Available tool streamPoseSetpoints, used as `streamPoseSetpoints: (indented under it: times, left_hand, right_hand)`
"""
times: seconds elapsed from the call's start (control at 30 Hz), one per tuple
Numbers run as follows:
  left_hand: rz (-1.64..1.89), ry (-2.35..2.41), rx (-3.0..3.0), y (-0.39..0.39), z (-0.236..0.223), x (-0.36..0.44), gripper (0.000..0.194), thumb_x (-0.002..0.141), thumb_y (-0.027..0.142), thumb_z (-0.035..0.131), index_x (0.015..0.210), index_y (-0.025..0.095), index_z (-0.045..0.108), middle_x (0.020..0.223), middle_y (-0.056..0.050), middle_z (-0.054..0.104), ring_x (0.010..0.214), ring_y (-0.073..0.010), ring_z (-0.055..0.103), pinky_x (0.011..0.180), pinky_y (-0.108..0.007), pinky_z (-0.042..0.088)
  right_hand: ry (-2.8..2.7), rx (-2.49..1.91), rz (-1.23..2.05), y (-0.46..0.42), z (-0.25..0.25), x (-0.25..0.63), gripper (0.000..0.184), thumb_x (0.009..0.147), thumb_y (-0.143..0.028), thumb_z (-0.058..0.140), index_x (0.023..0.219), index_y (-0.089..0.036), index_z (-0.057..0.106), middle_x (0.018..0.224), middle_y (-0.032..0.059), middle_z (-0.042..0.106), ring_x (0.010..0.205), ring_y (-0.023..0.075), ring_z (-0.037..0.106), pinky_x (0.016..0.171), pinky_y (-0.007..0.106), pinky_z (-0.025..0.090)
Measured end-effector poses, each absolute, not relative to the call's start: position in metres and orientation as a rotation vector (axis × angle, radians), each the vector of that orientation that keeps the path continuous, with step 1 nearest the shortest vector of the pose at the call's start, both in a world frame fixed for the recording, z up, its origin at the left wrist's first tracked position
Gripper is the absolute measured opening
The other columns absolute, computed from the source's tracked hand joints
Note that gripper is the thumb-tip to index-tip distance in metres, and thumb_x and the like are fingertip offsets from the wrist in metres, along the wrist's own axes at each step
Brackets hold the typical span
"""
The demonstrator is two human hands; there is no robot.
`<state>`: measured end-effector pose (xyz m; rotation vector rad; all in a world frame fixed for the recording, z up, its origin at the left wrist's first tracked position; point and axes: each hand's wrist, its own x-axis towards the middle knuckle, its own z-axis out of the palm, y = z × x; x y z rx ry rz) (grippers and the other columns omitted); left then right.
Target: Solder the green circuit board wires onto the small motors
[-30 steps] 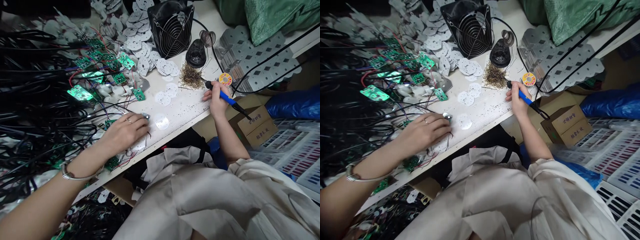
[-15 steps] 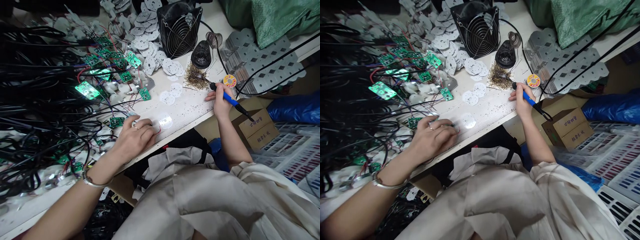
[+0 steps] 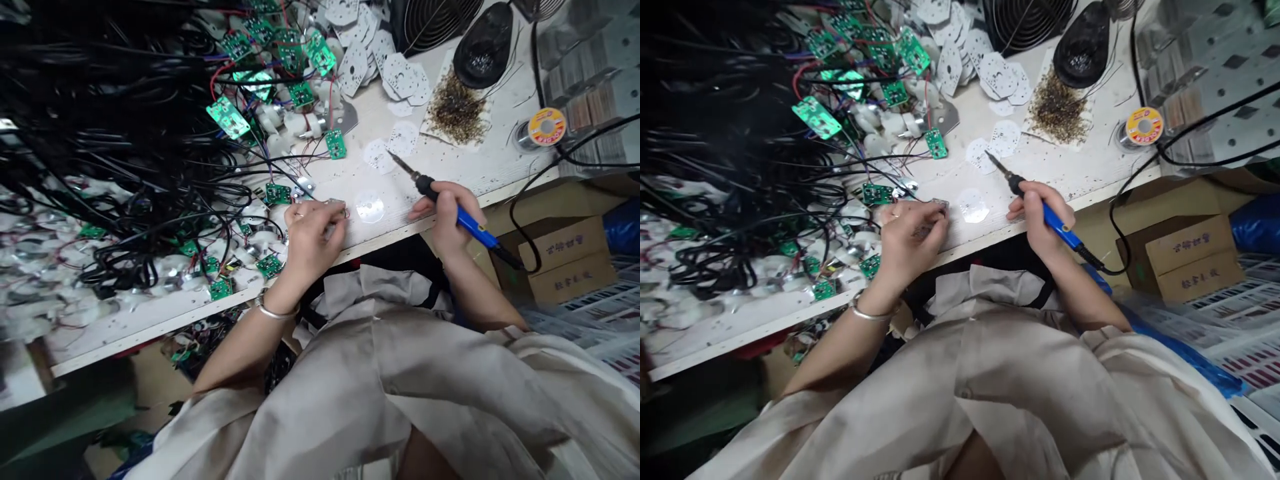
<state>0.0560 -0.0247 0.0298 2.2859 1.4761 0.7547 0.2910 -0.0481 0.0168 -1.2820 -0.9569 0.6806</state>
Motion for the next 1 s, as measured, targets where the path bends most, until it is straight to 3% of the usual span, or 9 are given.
streamPoseSetpoints:
  times: [0.17,0.3,0.57,0.77,1.0]
  left_hand:
    - [0.875,1.514,2.343,-0.028,0.024,0.065,0.014,0.1,0.03,0.059,0.107,0.027,0.071,0.089,0.001,0.078,0.094,-0.0202,0.068,0.1,-0.044,0.034]
    - [0.932,1.483,2.333,-0.03,0.029,0.067,0.014,0.101,0.033,0.06,0.1,0.027,0.072,0.09,0.001,0.077,0.093,-0.0193,0.066,0.098,-0.043,0.034]
    - [0.969,1.312,2.487,-0.031,0.041,0.068,0.011,0.098,0.03,0.063,0.093,0.027,0.073,0.073,0.002,0.067,0.079,-0.0181,0.057,0.088,-0.041,0.032]
    - [0.994,1.292,2.546,-0.03,0.047,0.064,0.01,0.098,0.035,0.067,0.096,0.03,0.075,0.07,0.003,0.065,0.077,-0.0174,0.053,0.085,-0.04,0.03]
    - [0.978,1.51,2.457,-0.018,0.034,0.06,0.012,0.096,0.031,0.065,0.086,0.027,0.071,0.074,0.001,0.064,0.086,-0.0212,0.059,0.096,-0.049,0.031]
  right_hand:
    - [-1.133,-1.243,0.736,-0.051,0.014,0.282,0.023,0.099,-0.044,0.058,0.108,-0.028,0.071,0.072,-0.0053,0.072,0.057,0.01,0.07,0.057,0.023,0.058]
    - [-1.545,-1.19,0.443,-0.042,0.014,0.282,0.022,0.098,-0.037,0.058,0.115,-0.029,0.07,0.089,0.0003,0.071,0.077,0.0143,0.071,0.07,0.029,0.06]
    - [-2.027,-1.139,-0.005,-0.033,0.006,0.263,0.02,0.102,-0.036,0.053,0.113,-0.033,0.069,0.089,0.0007,0.057,0.088,0.016,0.056,0.086,0.033,0.049]
    - [-2.051,-1.153,-0.168,-0.033,0.01,0.263,0.019,0.101,-0.035,0.053,0.092,-0.027,0.068,0.085,0.0008,0.053,0.081,0.0157,0.05,0.082,0.033,0.043]
    - [-1.935,-1.2,-0.083,-0.038,0.006,0.267,0.019,0.1,-0.029,0.05,0.089,-0.027,0.066,0.081,-0.0001,0.051,0.076,0.015,0.049,0.08,0.034,0.045]
